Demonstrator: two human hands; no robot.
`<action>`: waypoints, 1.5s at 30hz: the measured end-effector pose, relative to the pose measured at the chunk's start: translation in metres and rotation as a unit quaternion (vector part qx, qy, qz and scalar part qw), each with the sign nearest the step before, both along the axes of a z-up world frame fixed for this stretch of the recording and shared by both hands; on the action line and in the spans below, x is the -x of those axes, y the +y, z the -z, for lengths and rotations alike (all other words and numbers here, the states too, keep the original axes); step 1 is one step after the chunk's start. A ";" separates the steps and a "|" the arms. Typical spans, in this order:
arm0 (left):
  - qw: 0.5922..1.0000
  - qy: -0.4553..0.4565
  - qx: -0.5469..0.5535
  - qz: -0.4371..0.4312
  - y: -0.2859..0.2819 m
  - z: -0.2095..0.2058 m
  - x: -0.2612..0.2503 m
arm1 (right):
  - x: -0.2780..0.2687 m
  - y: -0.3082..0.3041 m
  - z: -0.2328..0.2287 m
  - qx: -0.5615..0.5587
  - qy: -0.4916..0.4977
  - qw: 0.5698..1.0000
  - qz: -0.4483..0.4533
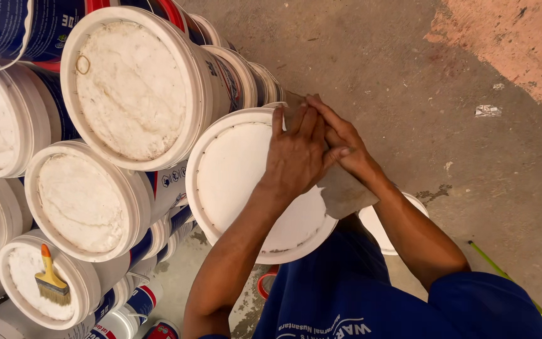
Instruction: The person wipes the lids of white paint buckets with a cloth, then washes the cloth in a small red bucket of water.
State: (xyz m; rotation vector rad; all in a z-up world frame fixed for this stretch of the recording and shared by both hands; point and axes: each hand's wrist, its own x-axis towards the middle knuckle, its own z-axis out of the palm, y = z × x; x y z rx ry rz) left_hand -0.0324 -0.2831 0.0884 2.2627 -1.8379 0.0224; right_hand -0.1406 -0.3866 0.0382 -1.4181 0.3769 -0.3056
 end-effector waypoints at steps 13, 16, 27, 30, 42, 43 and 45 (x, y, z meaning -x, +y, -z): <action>0.988 0.118 -0.019 0.100 0.050 -0.036 0.069 | 0.132 0.110 0.099 0.038 -0.019 0.990 0.131; 0.998 0.025 -0.022 0.062 0.021 -0.021 0.017 | 0.044 0.033 0.052 0.013 -0.075 0.995 0.064; 0.986 0.043 -0.029 0.161 0.051 -0.061 0.081 | 0.147 0.135 0.067 -0.060 -0.055 0.983 0.167; 0.978 0.058 -0.021 0.199 0.069 -0.055 0.086 | 0.170 0.170 0.075 -0.039 -0.025 0.983 0.180; 0.981 -0.010 0.026 0.194 0.026 -0.050 0.033 | 0.077 0.092 0.033 -0.060 -0.110 0.970 0.206; 0.980 -0.008 0.026 0.199 0.036 -0.056 0.040 | 0.088 0.113 0.033 -0.059 -0.109 0.970 0.211; 0.967 0.005 -0.014 0.255 0.058 -0.068 0.053 | 0.111 0.156 0.034 -0.001 -0.062 0.955 0.289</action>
